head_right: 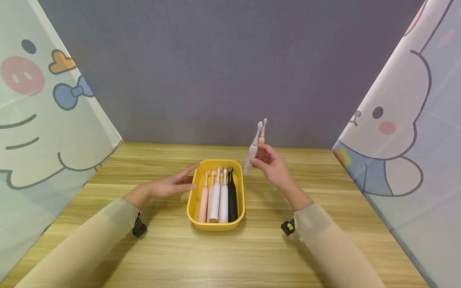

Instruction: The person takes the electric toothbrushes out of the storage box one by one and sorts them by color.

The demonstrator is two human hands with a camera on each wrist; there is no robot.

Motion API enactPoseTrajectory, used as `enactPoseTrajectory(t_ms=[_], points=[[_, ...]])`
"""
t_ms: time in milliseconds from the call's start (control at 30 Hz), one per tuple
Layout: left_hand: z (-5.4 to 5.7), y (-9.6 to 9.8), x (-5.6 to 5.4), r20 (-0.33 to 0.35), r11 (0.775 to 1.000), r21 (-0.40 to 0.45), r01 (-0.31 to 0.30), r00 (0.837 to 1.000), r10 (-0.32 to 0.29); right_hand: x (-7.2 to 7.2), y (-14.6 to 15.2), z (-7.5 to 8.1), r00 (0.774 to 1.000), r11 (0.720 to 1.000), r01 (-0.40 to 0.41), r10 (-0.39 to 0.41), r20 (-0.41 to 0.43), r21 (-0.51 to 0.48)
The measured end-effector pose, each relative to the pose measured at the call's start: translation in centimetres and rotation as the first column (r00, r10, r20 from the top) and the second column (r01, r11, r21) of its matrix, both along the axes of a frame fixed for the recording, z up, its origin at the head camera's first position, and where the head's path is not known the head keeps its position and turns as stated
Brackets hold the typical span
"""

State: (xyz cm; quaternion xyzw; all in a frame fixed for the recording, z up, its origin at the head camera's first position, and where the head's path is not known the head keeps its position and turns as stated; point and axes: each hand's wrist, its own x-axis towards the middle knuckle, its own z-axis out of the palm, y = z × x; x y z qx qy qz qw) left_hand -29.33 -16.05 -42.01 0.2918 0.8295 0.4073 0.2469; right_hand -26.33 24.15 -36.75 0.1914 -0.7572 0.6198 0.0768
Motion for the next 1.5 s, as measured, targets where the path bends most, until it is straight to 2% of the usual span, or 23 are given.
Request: enactPoseTrajectory(t_ms=[367,500,700,1167,1500], points=[[0.0,0.0,0.0,-0.004,1.000,-0.020,-0.007,1.000,0.007,-0.7,5.4,-1.4,0.992,0.991,0.118,-0.120,0.037,0.057],[0.0,0.0,0.0,-0.008,1.000,-0.019,-0.007,1.000,0.007,-1.4,6.9,-2.0,0.986,0.984,0.159,-0.162,0.027,0.085],[0.0,0.0,0.0,-0.006,1.000,-0.020,-0.014,1.000,0.014,-2.9,8.8,-2.9,0.981,0.979,0.192,-0.194,0.025,0.071],[0.1,0.1,-0.1,-0.005,1.000,-0.026,-0.018,1.000,0.018,-5.6,12.3,-4.2,0.956,0.956,0.286,-0.289,0.049,0.066],[0.2,0.1,-0.1,-0.001,1.000,-0.023,-0.010,1.000,0.010,-6.1,12.7,-4.4,0.950,0.945,0.296,-0.307,0.065,0.141]])
